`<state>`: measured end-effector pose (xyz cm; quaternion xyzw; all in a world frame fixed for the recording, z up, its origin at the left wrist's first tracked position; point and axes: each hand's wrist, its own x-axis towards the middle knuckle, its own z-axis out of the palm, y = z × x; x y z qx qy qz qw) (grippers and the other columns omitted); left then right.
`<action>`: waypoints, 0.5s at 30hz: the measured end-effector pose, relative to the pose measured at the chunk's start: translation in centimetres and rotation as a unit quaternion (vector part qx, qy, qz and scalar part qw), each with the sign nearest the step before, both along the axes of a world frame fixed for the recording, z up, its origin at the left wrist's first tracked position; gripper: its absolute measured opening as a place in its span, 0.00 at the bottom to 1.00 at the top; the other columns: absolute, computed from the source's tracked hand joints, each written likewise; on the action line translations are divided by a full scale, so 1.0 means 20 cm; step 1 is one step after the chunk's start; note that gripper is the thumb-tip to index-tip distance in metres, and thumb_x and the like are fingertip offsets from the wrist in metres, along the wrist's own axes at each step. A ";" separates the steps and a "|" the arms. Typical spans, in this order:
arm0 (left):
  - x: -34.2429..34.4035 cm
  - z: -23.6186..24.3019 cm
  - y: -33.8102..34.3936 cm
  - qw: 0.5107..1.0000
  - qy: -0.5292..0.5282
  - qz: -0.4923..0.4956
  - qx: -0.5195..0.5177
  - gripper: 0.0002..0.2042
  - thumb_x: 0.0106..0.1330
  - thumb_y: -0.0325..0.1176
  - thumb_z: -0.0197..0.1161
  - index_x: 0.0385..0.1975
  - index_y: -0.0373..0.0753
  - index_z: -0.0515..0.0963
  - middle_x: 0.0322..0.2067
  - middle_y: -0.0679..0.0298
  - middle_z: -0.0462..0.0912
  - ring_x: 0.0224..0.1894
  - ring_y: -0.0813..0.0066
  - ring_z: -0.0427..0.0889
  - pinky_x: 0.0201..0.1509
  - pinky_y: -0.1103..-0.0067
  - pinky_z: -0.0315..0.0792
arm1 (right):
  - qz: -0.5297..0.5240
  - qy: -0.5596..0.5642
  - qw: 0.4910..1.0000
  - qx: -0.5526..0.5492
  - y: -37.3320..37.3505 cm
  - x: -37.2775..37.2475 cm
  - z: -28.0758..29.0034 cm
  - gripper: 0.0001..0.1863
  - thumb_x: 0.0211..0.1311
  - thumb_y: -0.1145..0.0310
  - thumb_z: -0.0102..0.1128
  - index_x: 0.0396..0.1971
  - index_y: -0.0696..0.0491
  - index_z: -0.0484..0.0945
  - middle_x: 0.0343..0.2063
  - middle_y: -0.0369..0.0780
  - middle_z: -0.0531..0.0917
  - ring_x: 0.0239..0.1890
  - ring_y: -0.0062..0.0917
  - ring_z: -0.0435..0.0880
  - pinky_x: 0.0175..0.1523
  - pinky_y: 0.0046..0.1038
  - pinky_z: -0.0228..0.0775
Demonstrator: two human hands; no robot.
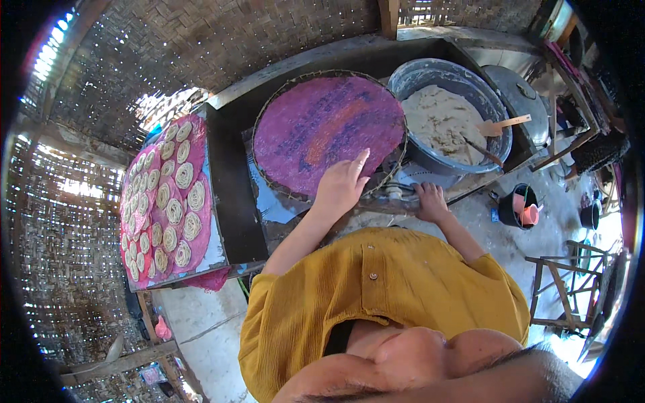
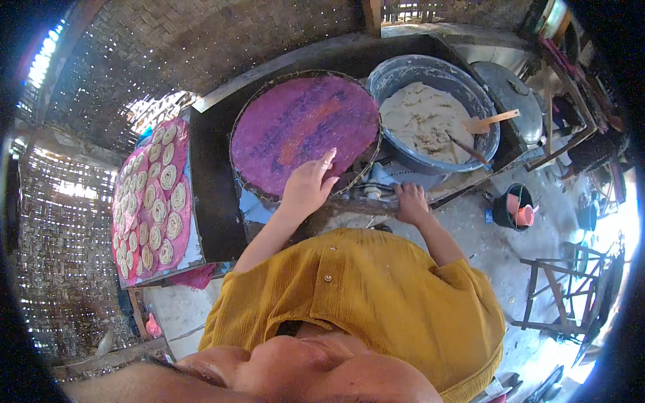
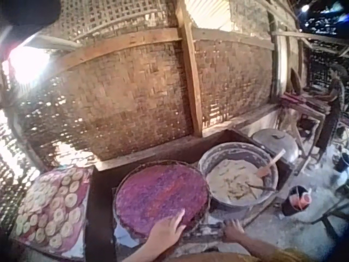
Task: The person fills a press with dough from a bowl using a stick and extrudes the dough into circular shapes on trays.
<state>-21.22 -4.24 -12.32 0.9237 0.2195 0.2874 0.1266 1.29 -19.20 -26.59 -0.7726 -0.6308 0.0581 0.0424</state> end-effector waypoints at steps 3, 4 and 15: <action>0.06 0.01 0.01 0.999 0.049 0.006 0.019 0.28 0.51 0.35 0.60 0.54 0.42 0.60 0.31 0.59 0.76 0.35 0.63 0.74 0.38 0.72 0.69 | -0.048 0.095 0.991 -0.084 -0.12 0.02 0.22 0.40 0.29 0.64 0.63 0.51 0.53 0.61 0.45 0.47 0.67 0.51 0.39 0.64 0.55 0.38 0.54; 0.07 0.02 0.01 0.997 0.081 0.005 0.020 0.28 0.51 0.35 0.60 0.54 0.42 0.60 0.29 0.60 0.75 0.33 0.64 0.75 0.36 0.73 0.70 | -0.046 0.097 0.990 -0.086 -0.17 0.05 0.24 0.40 0.29 0.64 0.63 0.51 0.53 0.61 0.45 0.47 0.67 0.51 0.39 0.64 0.55 0.38 0.54; 0.18 0.04 0.04 0.985 0.158 -0.012 0.073 0.28 0.50 0.32 0.58 0.54 0.41 0.60 0.18 0.62 0.72 0.22 0.69 0.73 0.26 0.76 0.70 | -0.130 0.275 0.952 -0.033 -0.62 0.39 0.46 0.41 0.20 0.67 0.63 0.47 0.58 0.65 0.40 0.49 0.71 0.45 0.43 0.69 0.50 0.34 0.61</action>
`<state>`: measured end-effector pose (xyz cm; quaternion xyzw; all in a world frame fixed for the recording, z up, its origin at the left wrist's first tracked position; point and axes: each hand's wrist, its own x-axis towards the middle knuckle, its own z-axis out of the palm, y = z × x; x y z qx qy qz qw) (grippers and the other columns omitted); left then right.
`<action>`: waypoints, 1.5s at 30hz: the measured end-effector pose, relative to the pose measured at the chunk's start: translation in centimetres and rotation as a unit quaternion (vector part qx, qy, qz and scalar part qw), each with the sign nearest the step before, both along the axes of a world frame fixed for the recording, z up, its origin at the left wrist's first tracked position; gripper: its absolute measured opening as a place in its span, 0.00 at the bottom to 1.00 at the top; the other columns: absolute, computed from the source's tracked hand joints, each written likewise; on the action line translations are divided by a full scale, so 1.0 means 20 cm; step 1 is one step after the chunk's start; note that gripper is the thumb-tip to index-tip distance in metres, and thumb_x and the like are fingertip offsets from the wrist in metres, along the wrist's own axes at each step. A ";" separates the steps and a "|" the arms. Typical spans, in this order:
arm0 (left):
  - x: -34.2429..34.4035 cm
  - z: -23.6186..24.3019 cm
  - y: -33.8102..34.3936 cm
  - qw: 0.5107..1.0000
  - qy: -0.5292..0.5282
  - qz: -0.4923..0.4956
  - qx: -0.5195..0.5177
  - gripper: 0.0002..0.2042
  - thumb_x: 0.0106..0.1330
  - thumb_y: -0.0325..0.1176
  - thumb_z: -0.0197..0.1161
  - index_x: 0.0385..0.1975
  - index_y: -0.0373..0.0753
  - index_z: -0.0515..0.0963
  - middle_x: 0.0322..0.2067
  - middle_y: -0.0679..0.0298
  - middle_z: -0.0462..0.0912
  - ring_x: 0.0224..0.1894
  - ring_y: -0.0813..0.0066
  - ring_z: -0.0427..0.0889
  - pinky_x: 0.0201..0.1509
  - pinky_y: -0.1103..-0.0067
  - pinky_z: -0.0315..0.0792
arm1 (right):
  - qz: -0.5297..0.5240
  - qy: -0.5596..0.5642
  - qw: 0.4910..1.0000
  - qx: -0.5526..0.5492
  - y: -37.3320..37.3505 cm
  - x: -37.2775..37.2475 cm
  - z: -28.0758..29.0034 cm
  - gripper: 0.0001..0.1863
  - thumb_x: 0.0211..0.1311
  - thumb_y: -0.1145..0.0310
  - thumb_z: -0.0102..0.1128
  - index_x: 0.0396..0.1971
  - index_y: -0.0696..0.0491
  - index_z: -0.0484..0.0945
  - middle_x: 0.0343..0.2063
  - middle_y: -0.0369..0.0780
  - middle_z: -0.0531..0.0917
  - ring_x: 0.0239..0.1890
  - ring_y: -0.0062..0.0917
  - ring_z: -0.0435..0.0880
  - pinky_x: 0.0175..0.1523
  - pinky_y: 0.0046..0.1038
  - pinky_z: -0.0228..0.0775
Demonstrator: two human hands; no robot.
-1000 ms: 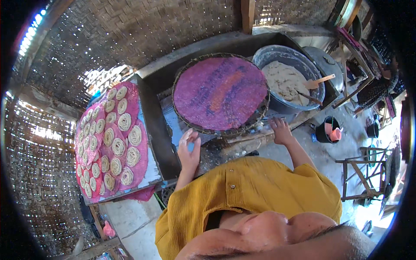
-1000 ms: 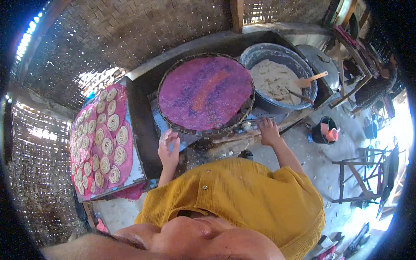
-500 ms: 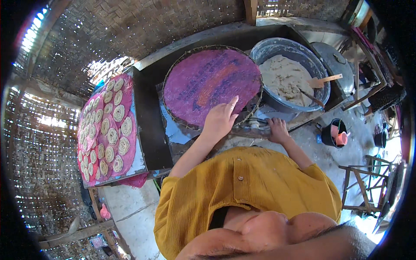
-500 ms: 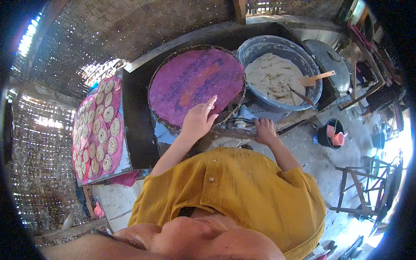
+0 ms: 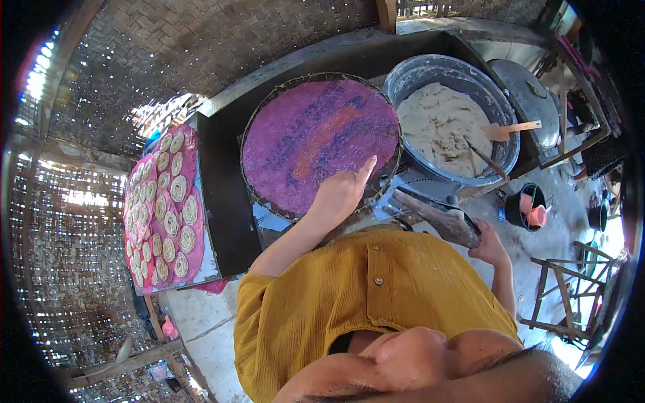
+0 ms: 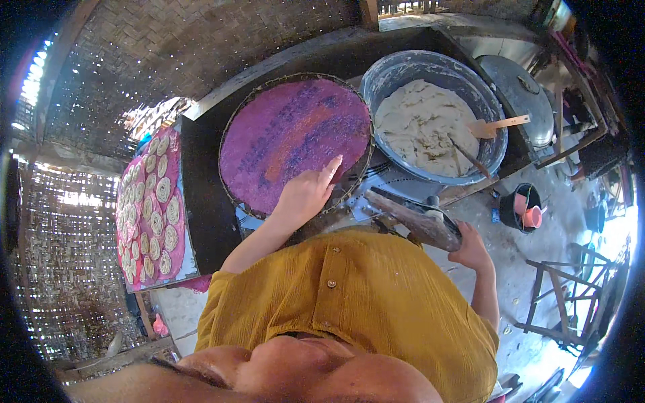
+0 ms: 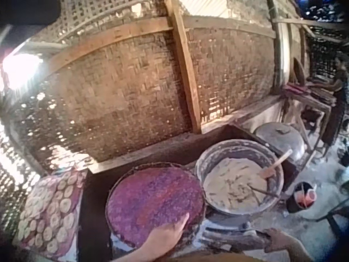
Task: The person fills a press with dough from a bowl using a stick and extrudes the dough into circular shapes on trays.
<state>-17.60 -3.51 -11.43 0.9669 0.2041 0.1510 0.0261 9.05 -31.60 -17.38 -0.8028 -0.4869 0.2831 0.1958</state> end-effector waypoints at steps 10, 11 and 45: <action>-0.07 0.12 0.24 0.926 -0.279 0.130 -0.217 0.23 0.49 0.25 0.57 0.49 0.38 0.65 0.22 0.60 0.78 0.23 0.73 0.78 0.29 0.78 0.72 | -0.056 0.116 0.992 -0.016 -0.03 -0.01 0.07 0.40 0.19 0.70 0.64 0.46 0.60 0.67 0.38 0.47 0.75 0.44 0.36 0.73 0.51 0.28 0.62; -0.11 0.14 0.30 0.897 -0.284 0.174 -0.289 0.23 0.50 0.24 0.57 0.49 0.37 0.64 0.23 0.61 0.78 0.24 0.77 0.76 0.30 0.80 0.71 | -0.070 0.143 0.987 -0.030 -0.03 -0.01 0.05 0.41 0.19 0.71 0.65 0.47 0.60 0.66 0.38 0.46 0.75 0.43 0.34 0.73 0.51 0.27 0.62; 0.02 0.55 0.53 0.402 -0.475 -0.441 -0.647 0.38 0.48 0.53 0.61 0.58 0.47 0.51 0.45 0.63 0.69 0.45 0.63 0.69 0.58 0.59 0.57 | 0.208 0.573 0.791 -0.057 0.82 -0.34 0.70 0.53 0.36 0.30 0.52 0.51 0.62 0.56 0.29 0.49 0.75 0.21 0.27 0.75 0.22 0.24 0.67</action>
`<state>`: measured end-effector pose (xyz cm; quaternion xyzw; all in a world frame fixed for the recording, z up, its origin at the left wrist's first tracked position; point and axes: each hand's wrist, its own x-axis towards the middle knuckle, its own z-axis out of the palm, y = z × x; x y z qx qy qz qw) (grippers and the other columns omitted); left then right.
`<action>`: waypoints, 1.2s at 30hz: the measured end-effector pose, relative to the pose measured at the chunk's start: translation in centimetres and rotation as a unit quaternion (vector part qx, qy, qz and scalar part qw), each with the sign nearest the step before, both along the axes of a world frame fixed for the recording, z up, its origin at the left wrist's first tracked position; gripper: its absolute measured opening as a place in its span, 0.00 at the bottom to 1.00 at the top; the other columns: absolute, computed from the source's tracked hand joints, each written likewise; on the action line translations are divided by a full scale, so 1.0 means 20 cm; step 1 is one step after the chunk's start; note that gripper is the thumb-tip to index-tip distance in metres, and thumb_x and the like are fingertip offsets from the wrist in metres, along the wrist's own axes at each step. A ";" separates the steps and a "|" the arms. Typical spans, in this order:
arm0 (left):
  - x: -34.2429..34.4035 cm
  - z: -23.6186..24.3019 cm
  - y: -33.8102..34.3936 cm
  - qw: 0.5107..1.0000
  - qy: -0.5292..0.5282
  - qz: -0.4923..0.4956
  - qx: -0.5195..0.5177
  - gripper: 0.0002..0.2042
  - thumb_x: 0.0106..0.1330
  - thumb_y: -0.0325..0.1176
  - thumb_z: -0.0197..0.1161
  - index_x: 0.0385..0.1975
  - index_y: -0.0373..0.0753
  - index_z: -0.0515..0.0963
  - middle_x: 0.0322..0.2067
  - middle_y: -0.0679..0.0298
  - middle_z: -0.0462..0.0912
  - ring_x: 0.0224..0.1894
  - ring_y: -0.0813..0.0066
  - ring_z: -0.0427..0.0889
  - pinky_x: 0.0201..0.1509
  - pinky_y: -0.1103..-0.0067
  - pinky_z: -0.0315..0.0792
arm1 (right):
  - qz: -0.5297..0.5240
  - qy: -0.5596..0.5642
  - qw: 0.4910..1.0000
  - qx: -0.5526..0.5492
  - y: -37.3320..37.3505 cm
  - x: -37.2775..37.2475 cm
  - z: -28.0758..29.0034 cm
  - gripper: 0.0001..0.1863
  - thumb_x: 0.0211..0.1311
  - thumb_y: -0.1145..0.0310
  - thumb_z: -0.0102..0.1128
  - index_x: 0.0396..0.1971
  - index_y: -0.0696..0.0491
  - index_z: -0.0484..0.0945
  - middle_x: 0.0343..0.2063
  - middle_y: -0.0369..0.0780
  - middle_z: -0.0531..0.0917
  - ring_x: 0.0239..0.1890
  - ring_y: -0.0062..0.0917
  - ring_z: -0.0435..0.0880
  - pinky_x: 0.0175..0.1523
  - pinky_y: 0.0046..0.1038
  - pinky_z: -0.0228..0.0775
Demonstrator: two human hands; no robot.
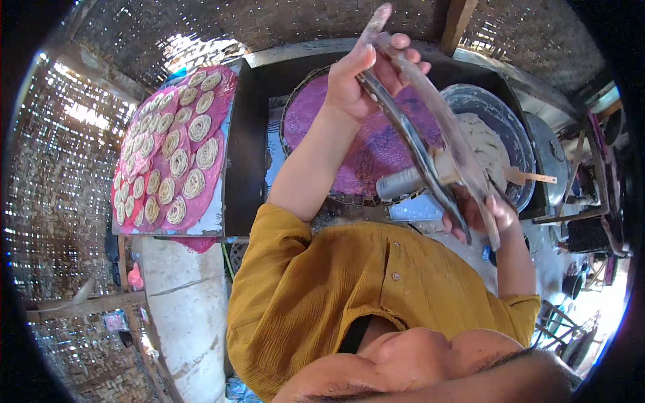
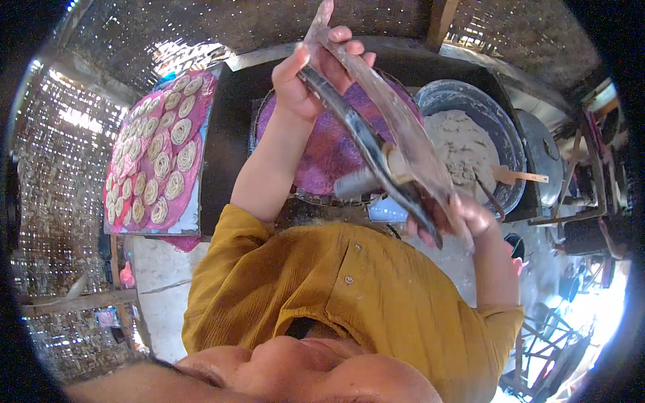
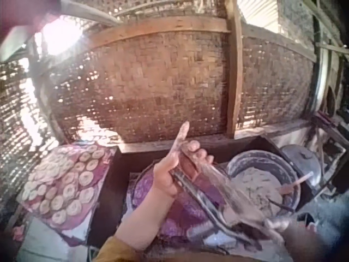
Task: The person fills a press with dough from a bowl using a stick and extrudes the dough into circular shapes on trays.
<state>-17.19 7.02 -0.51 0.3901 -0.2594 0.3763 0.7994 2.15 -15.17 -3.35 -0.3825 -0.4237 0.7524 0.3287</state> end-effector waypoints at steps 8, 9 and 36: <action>-0.15 -0.30 0.25 0.968 0.020 0.058 -0.242 0.37 0.53 0.65 0.44 0.56 0.43 0.55 0.25 0.67 0.73 0.30 0.68 0.72 0.43 0.64 0.66 | -0.003 -0.133 0.989 -0.062 0.32 -0.06 -0.03 0.36 0.50 0.38 0.45 0.44 0.59 0.65 0.28 0.43 0.76 0.23 0.24 0.76 0.27 0.24 0.67; -0.18 -0.33 0.27 0.968 0.018 0.059 -0.242 0.37 0.53 0.65 0.44 0.56 0.43 0.55 0.25 0.67 0.73 0.30 0.68 0.72 0.43 0.64 0.66 | 0.004 -0.155 0.986 -0.069 0.35 -0.07 -0.03 0.33 0.52 0.40 0.44 0.41 0.58 0.67 0.27 0.42 0.77 0.23 0.23 0.76 0.27 0.24 0.67; -0.28 -0.11 0.08 0.980 -0.100 0.064 -0.157 0.26 0.59 0.56 0.46 0.52 0.44 0.63 0.17 0.75 0.68 0.25 0.80 0.70 0.42 0.74 0.65 | -0.053 -0.338 0.938 0.047 0.24 -0.17 0.37 0.18 0.45 0.56 0.60 0.26 0.58 0.73 0.16 0.34 0.72 0.16 0.15 0.70 0.20 0.18 0.62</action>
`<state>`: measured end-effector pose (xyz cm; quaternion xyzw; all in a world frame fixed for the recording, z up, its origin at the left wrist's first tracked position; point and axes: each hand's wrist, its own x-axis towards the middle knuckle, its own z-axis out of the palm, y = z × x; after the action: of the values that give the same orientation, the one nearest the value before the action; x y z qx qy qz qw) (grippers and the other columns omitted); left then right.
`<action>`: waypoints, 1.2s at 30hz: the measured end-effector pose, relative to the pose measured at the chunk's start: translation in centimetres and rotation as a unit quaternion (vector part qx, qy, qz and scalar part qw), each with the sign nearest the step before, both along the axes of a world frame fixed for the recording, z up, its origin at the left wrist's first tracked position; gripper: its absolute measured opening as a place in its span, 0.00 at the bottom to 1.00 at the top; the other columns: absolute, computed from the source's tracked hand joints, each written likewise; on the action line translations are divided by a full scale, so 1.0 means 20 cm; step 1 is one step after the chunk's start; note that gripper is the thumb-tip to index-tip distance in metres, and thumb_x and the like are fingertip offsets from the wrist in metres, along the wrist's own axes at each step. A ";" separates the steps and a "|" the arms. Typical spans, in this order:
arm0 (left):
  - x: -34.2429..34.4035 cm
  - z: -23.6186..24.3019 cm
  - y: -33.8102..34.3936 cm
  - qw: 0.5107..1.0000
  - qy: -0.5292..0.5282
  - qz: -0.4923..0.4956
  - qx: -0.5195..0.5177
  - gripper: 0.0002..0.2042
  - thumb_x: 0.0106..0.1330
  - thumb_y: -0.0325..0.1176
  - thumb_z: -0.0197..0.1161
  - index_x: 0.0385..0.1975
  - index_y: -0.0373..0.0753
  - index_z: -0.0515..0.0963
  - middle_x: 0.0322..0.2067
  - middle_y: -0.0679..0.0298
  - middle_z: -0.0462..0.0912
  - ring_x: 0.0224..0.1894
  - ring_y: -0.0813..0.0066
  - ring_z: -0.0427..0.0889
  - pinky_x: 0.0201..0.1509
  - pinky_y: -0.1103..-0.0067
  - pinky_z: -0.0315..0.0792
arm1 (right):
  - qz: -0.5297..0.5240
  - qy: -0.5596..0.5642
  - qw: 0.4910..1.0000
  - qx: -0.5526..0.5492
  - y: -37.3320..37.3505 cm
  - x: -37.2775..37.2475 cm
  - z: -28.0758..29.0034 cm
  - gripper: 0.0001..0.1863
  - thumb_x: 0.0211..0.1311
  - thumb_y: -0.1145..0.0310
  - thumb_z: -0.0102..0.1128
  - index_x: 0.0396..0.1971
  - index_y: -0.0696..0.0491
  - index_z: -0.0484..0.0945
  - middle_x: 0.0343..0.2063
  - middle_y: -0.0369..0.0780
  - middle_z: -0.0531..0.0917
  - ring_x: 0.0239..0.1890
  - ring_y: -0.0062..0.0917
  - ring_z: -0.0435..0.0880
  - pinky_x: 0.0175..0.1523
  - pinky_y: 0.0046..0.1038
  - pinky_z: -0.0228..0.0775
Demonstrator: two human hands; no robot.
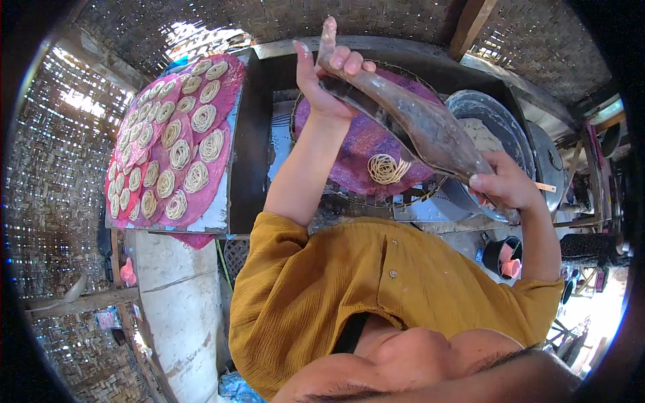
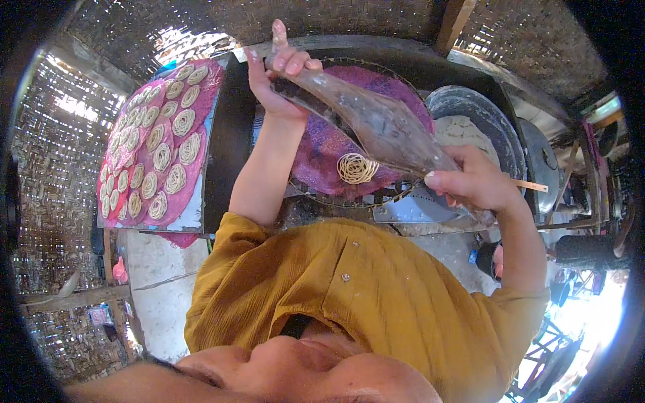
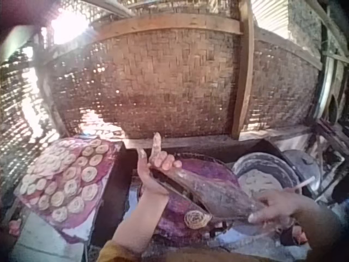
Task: The person fills a press with dough from a bowl using a stick and extrudes the dough into circular shapes on trays.
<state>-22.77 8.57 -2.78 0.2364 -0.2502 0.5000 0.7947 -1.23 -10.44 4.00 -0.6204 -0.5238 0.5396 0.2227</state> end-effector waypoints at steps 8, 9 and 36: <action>-0.13 0.08 0.02 0.999 0.037 0.023 0.028 0.26 0.59 0.53 0.47 0.51 0.41 0.64 0.18 0.74 0.69 0.25 0.81 0.69 0.42 0.77 0.64 | 0.020 -0.007 1.000 0.014 0.03 -0.06 -0.02 0.20 0.43 0.54 0.61 0.26 0.57 0.74 0.15 0.33 0.73 0.15 0.14 0.70 0.17 0.17 0.59; -0.14 0.07 0.00 0.998 0.040 0.019 0.033 0.26 0.60 0.53 0.46 0.52 0.40 0.64 0.17 0.74 0.68 0.25 0.81 0.69 0.42 0.77 0.64 | 0.022 0.003 1.000 0.000 0.02 -0.06 -0.04 0.20 0.43 0.54 0.61 0.26 0.57 0.74 0.15 0.33 0.73 0.15 0.14 0.70 0.17 0.17 0.59; 0.19 -0.42 -0.28 0.721 0.686 -0.065 0.076 0.17 0.65 0.41 0.40 0.43 0.35 0.69 0.41 0.61 0.74 0.40 0.72 0.73 0.43 0.79 0.67 | -0.016 0.053 0.998 0.037 -0.10 0.14 -0.29 0.25 0.43 0.55 0.61 0.37 0.59 0.71 0.18 0.35 0.73 0.16 0.16 0.72 0.21 0.19 0.64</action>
<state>-18.96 2.95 -11.26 0.5576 0.3114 0.1277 0.7588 1.49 -12.38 -1.80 -0.5906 -0.5210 0.5483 0.2812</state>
